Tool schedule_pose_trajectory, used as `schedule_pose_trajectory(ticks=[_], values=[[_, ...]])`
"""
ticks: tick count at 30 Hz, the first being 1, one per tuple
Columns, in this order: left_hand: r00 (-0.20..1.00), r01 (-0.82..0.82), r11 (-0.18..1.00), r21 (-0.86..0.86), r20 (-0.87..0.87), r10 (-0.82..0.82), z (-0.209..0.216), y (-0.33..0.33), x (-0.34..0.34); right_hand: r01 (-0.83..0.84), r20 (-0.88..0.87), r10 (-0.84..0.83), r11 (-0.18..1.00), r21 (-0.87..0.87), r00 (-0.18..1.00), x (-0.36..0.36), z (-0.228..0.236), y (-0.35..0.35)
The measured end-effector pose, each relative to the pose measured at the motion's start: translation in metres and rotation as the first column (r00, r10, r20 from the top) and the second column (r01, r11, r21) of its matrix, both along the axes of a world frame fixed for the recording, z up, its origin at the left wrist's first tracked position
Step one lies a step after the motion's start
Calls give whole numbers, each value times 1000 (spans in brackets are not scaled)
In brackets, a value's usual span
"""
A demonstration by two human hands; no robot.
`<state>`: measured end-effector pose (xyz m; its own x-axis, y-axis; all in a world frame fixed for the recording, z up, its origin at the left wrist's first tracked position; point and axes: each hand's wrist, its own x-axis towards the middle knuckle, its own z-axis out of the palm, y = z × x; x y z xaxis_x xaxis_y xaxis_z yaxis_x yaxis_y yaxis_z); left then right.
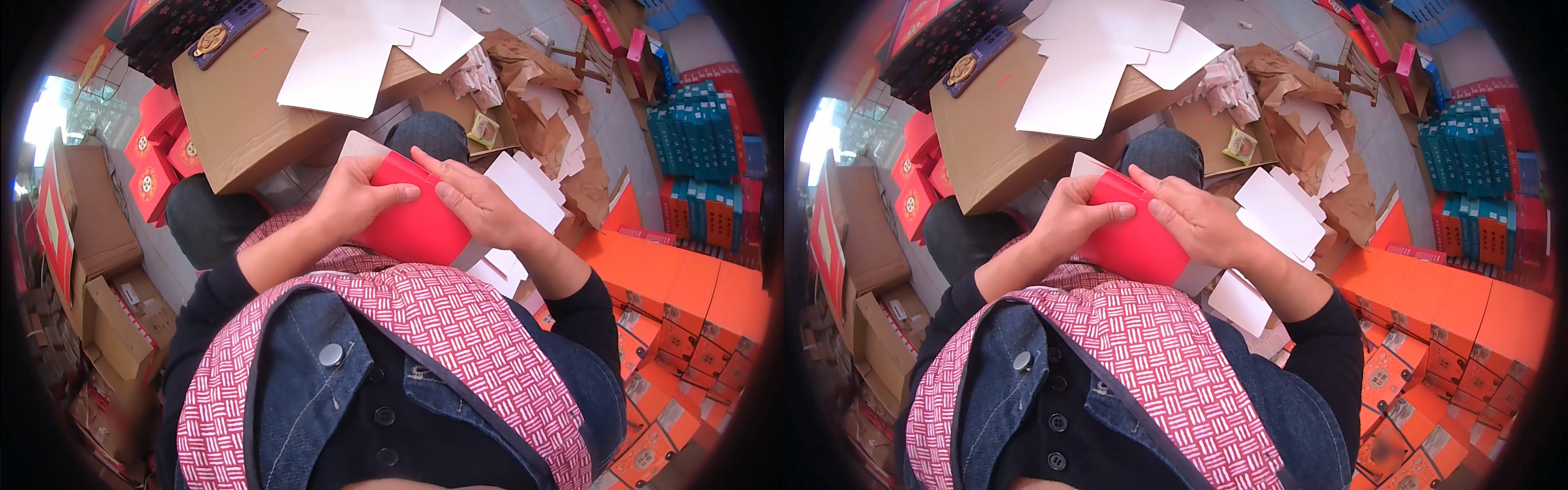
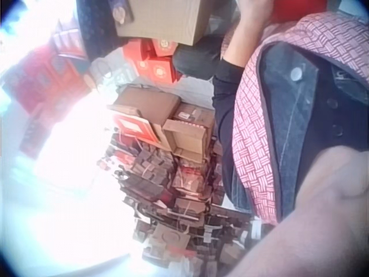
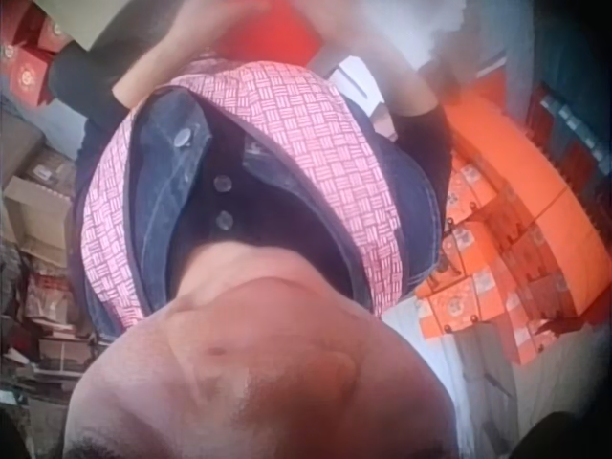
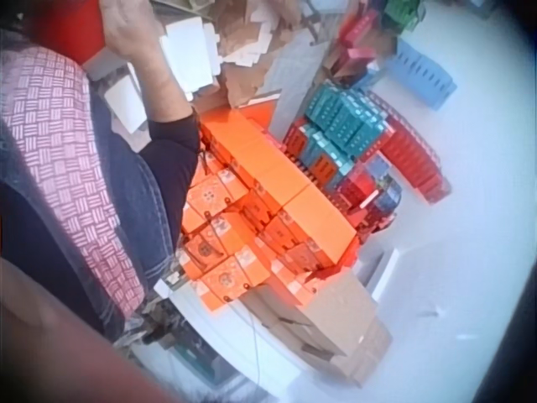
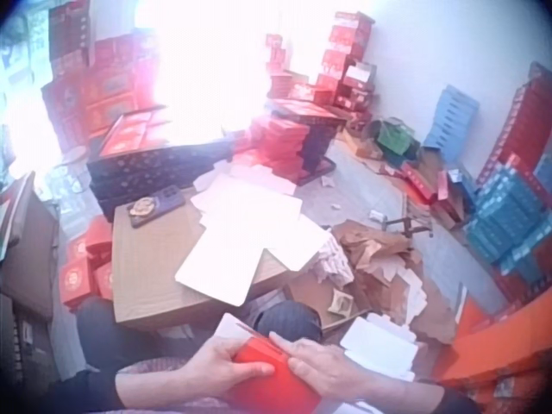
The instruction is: The person assembles small red boxes by folding white paper inserts into red shells and stacking the finished units. They repeatedly pick up a red box, insert a white paper piece, fold the edges, and place the completed box on a growing stack.
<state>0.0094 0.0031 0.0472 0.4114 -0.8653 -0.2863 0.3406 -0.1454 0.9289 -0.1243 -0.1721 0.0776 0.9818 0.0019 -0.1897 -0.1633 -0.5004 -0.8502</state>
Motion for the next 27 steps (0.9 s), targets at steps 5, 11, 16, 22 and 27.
schedule_pose_trajectory(ticks=[5,11,16,22,27], values=[[985,-50,999,-19,-166,46,-2,-2,1,-17,9,16,994,106,1000,-9,6,-8],[982,-52,998,-41,-184,43,-8,-4,-2,-53,23,51,993,106,998,-20,6,-4],[985,-41,999,-33,-168,35,-2,-7,-1,-97,56,91,986,135,994,-25,2,-14],[985,-31,995,-97,-170,15,-9,-7,-2,-79,-21,88,960,267,996,-27,6,-15],[987,-34,996,-88,-160,19,-12,-9,-3,-83,-12,89,958,274,996,-31,1,-13]])
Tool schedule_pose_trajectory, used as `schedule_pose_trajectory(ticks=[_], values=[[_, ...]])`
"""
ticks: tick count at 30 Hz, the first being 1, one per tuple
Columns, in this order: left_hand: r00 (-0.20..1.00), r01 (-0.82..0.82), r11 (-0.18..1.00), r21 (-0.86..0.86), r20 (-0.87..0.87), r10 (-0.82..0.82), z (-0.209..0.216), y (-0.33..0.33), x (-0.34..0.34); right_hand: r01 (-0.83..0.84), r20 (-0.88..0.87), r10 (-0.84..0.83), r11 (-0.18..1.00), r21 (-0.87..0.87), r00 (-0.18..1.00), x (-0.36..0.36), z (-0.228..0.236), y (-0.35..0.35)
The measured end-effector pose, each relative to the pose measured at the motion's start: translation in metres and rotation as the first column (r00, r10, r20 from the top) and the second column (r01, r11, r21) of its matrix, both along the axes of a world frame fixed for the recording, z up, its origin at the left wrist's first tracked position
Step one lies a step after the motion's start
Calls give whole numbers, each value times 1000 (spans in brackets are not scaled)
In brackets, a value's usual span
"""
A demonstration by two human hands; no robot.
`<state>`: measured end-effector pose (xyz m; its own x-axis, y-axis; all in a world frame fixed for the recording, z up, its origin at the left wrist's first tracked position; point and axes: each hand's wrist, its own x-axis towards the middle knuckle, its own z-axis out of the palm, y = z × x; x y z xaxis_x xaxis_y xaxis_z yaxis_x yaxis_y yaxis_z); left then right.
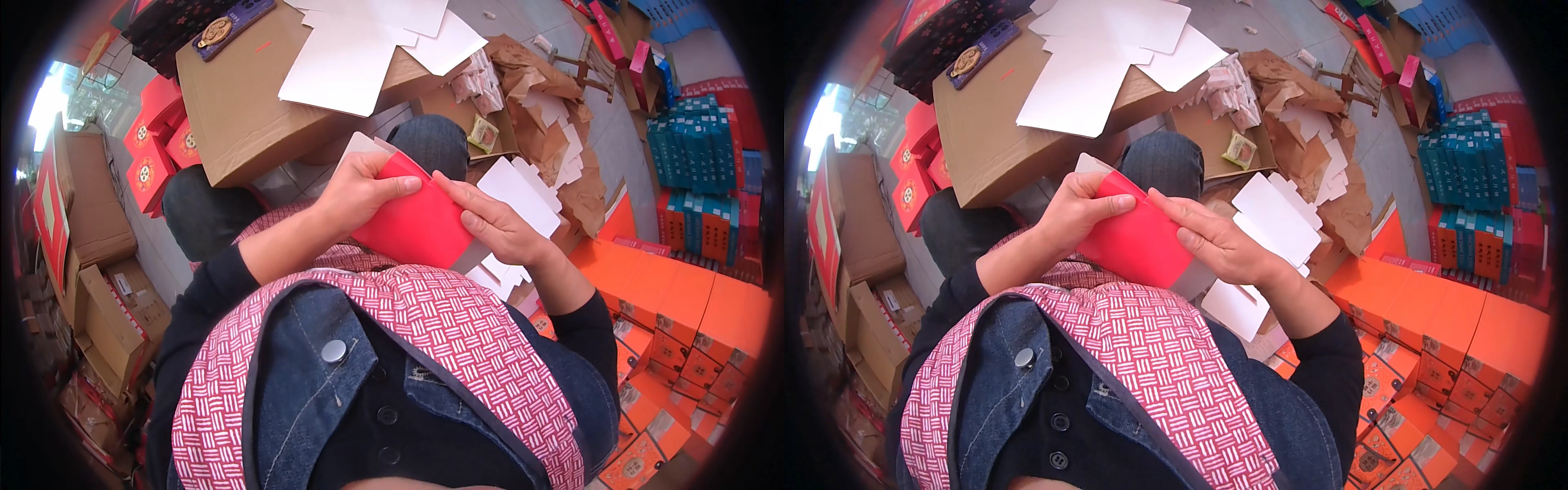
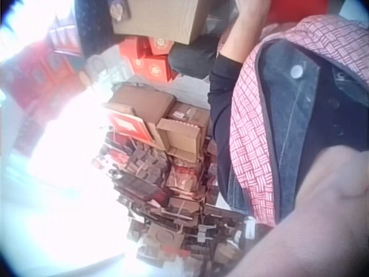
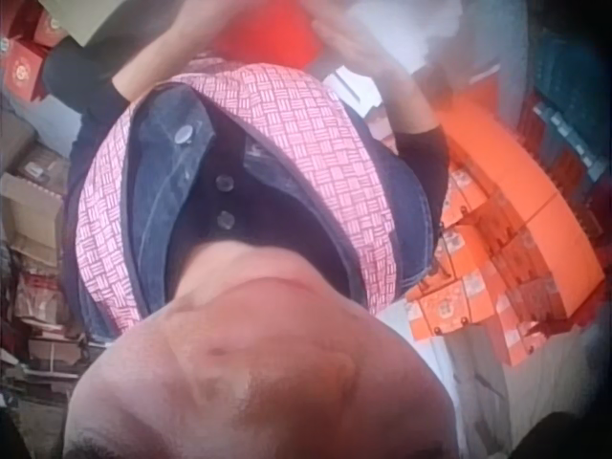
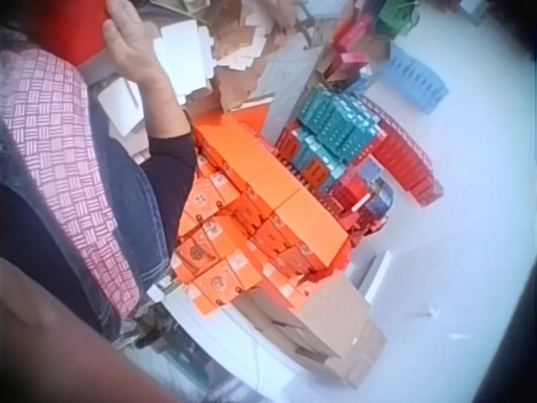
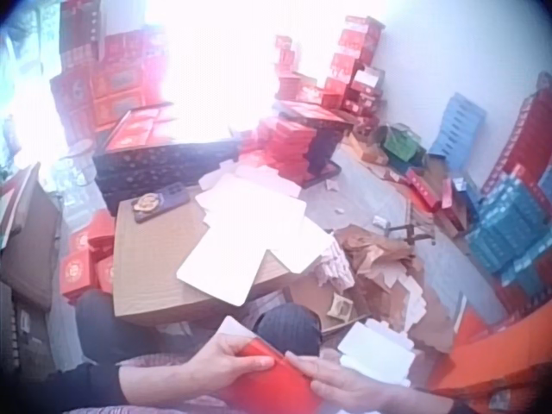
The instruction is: The person assembles small red boxes by folding white paper inserts into red shells and stacking the finished units. They repeatedly pick up a red box, insert a white paper piece, fold the edges, and place the completed box on a growing stack.
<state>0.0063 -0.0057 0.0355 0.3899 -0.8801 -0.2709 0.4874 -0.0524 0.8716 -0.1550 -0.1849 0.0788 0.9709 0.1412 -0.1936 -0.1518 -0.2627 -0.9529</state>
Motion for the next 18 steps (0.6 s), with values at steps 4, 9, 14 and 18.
schedule_pose_trajectory(ticks=[4,9,14,18], values=[[1000,3,1000,13,21,-3,1,-1,0,-5,-11,5,999,37,1000,0,0,-1],[999,9,1000,12,49,-9,-3,-1,-1,-39,27,40,999,-23,999,-1,0,-2],[998,1,1000,31,68,-3,-5,0,-3,-58,33,59,998,-10,998,-3,-2,-2],[998,-3,998,68,69,-2,-3,-1,-3,-28,6,28,997,-79,1000,-1,4,6]])
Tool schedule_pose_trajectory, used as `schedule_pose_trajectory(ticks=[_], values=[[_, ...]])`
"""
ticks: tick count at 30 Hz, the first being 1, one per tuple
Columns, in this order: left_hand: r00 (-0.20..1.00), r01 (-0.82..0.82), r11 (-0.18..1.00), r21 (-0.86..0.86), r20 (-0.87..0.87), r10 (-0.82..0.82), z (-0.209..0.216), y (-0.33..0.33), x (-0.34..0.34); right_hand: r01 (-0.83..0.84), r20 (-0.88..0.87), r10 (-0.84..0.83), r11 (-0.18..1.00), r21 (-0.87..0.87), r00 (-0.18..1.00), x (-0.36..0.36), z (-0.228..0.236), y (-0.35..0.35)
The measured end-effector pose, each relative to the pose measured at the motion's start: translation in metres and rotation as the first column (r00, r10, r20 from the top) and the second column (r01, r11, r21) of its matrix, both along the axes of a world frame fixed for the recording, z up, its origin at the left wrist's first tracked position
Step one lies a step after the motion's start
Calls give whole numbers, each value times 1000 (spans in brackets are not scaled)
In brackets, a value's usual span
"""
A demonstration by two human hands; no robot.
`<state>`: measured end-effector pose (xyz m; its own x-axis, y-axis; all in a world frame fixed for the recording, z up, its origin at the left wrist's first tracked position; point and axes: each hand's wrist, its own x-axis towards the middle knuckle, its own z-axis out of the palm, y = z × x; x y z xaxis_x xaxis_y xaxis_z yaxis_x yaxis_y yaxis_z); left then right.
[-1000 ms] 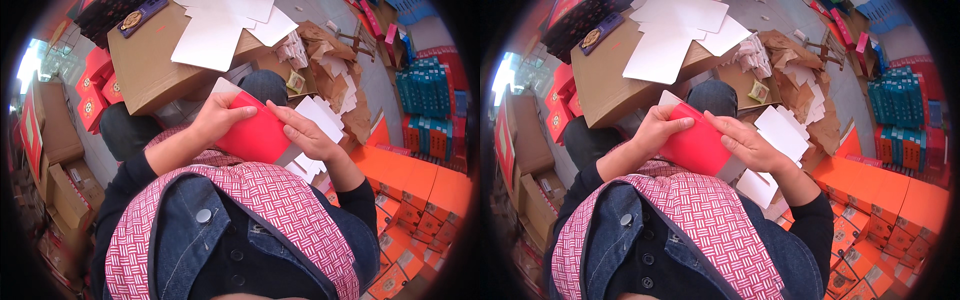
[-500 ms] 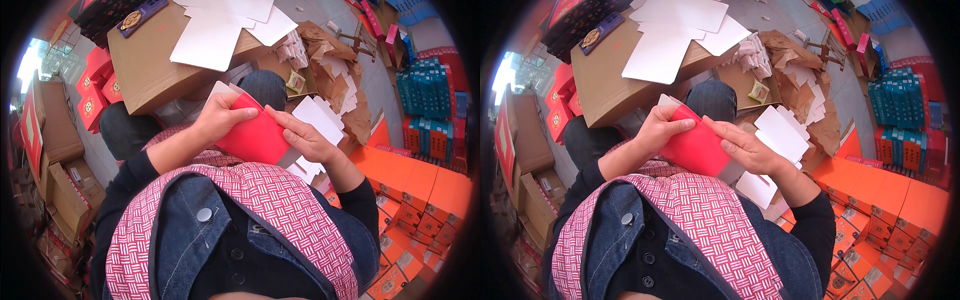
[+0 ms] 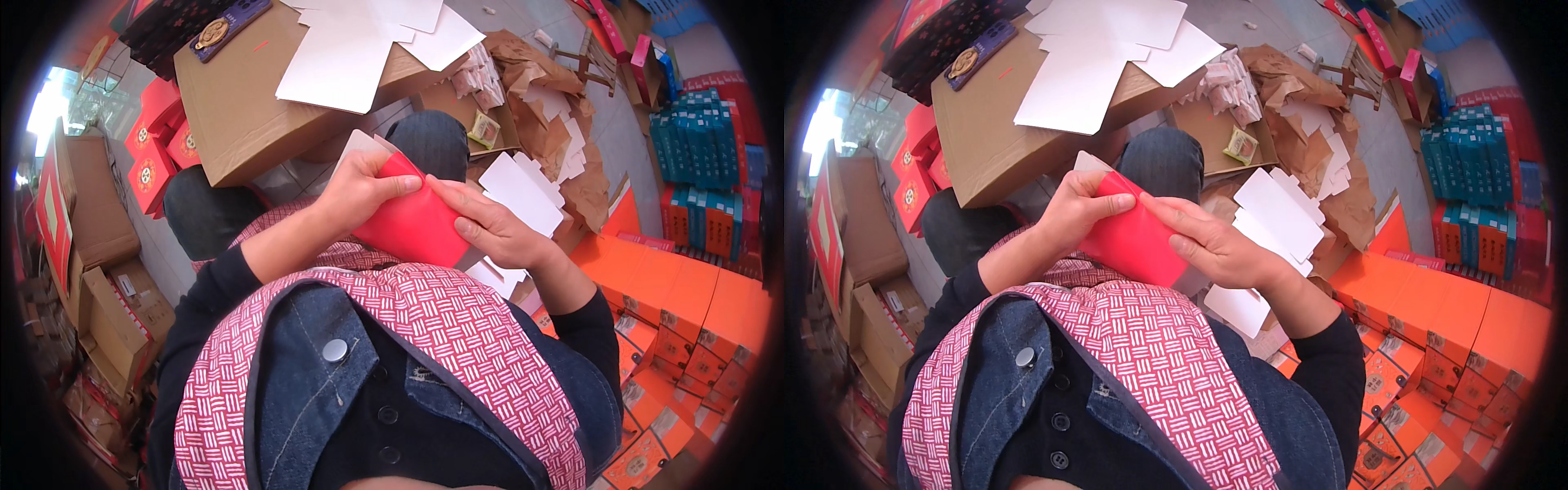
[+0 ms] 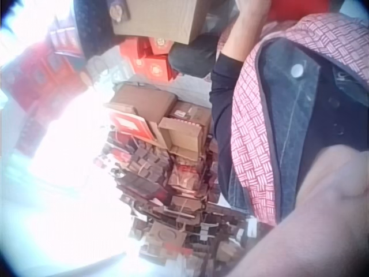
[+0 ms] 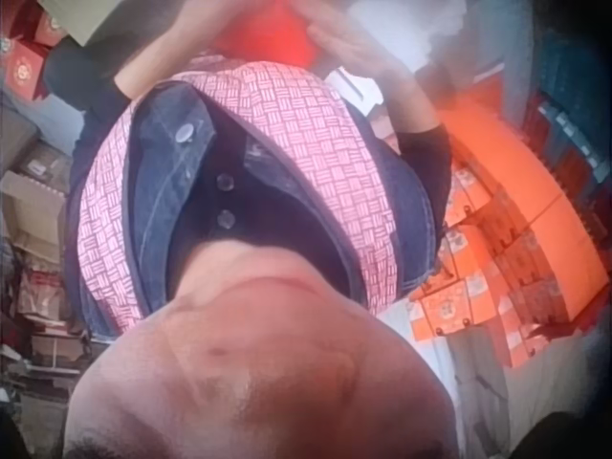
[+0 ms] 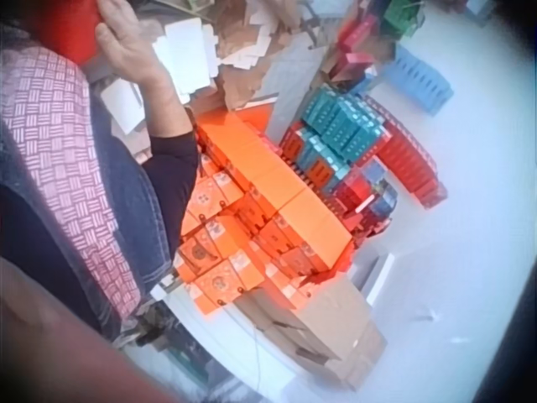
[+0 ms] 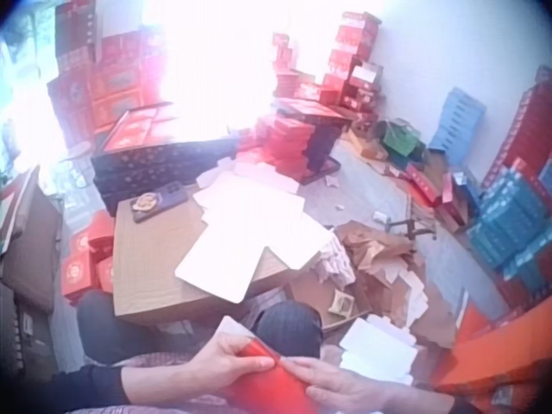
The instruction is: The person assembles small red boxes by folding white paper inserts into red shells and stacking the finished units. They repeatedly pick up a red box, insert a white paper piece, fold the edges, and place the completed box on a growing stack.
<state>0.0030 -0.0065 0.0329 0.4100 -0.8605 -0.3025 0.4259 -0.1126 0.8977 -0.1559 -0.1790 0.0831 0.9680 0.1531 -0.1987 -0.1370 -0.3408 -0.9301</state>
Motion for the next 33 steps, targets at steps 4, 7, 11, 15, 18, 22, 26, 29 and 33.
schedule_pose_trajectory(ticks=[4,7,11,15,18,22,26,29,33], values=[[874,-101,995,21,479,79,15,-10,10,262,85,-254,960,-96,963,-3,-4,5],[361,-332,904,-270,849,386,18,-8,27,499,107,-517,852,161,849,-11,4,-5],[891,-328,921,-209,255,375,5,-10,5,667,180,-721,690,282,669,-6,-24,13],[886,-183,953,-239,381,266,3,-16,6,648,200,-665,746,155,719,-8,-45,27],[901,-72,945,-318,386,198,-7,-17,7,741,-10,-827,498,450,562,-6,-36,15],[930,28,973,-228,363,59,-12,-18,0,802,152,-833,553,223,532,-6,-49,12],[955,-18,986,-165,291,66,-16,-20,8,793,315,-785,594,137,534,-17,-64,19],[976,13,991,-130,215,16,-11,-21,11,751,360,-732,650,115,578,-18,-70,11],[876,89,978,-190,483,14,-11,-27,17,776,478,-698,629,52,533,-11,-71,14]])
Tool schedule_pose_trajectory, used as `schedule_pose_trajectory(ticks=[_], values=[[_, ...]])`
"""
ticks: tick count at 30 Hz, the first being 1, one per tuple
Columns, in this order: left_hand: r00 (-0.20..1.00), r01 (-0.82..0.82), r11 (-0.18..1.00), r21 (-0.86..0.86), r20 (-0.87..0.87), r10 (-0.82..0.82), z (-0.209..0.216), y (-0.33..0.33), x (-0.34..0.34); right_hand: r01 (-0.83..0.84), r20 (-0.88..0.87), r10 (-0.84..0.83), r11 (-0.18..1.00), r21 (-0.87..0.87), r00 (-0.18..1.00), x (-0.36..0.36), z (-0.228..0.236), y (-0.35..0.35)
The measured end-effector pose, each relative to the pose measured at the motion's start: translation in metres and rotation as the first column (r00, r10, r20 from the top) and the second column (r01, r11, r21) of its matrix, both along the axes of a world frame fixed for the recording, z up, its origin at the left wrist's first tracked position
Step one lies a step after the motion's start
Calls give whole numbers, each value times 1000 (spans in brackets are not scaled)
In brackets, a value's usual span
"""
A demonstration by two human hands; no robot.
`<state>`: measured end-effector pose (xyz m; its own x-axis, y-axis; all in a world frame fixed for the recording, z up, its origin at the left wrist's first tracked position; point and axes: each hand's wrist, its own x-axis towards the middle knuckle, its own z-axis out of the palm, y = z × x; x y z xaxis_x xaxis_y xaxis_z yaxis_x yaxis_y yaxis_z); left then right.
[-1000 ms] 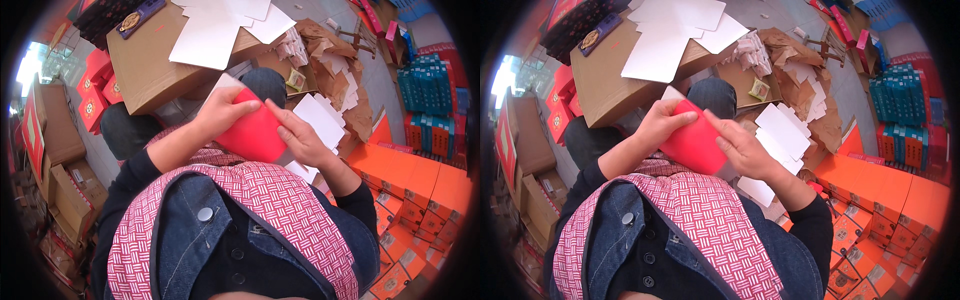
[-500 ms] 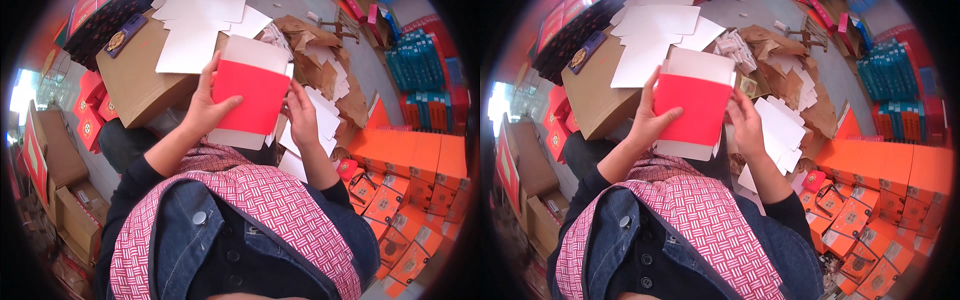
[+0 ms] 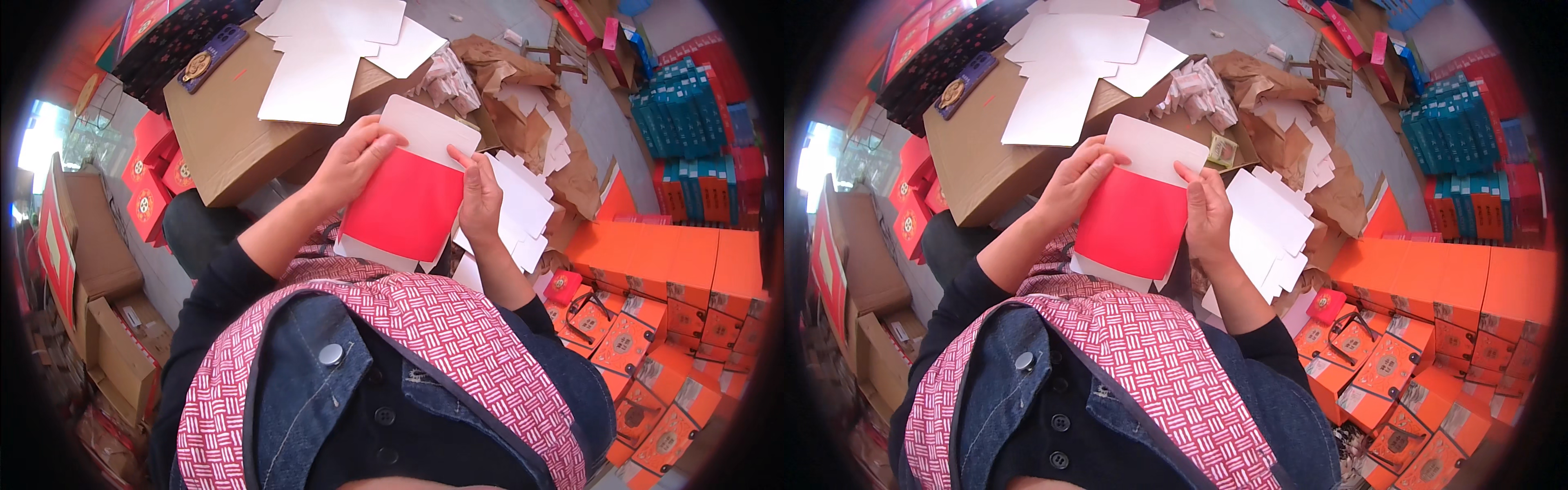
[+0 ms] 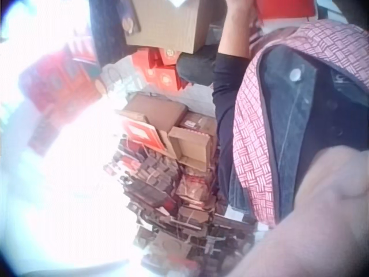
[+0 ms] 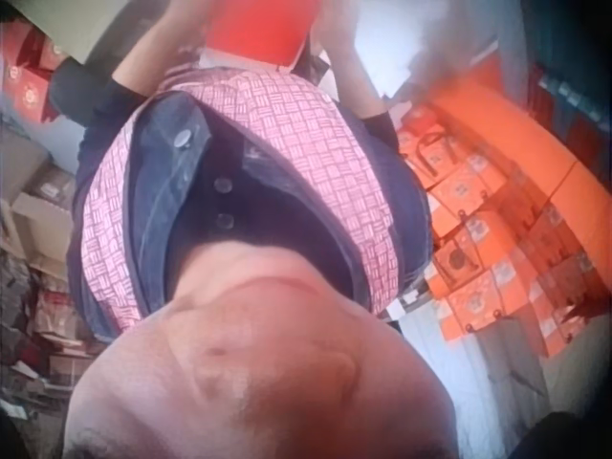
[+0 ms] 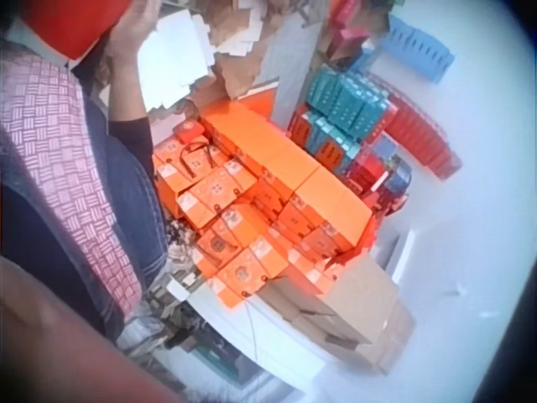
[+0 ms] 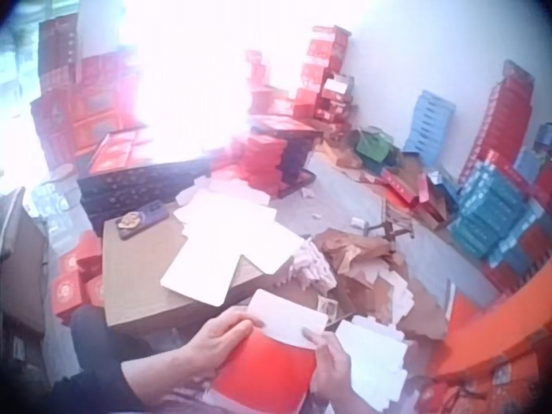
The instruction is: The person assembles small red boxes by folding white paper inserts into red shells and stacking the finished units. They repeatedly pick up a red box, insert a white paper piece, fold the edges, and place the completed box on a growing stack.
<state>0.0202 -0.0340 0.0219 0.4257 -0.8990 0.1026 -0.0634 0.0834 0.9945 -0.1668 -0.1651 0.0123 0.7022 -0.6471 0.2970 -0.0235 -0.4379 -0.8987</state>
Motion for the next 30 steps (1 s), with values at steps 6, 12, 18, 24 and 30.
schedule_pose_trajectory(ticks=[6,12,18,24,30], values=[[999,-53,999,9,-14,53,-8,-7,0,102,258,-74,990,-100,963,19,-2,2],[988,-69,995,-66,131,77,-6,-4,-2,-305,67,299,898,318,952,30,59,-34],[981,-77,994,-82,171,90,3,-4,-10,-454,-174,580,762,462,796,59,77,-51],[999,-41,999,-30,-35,40,6,-1,-12,-389,-340,572,790,474,746,61,82,-53],[995,-51,994,-97,-91,42,-2,-3,-15,-510,-247,571,817,269,783,56,70,-57]])
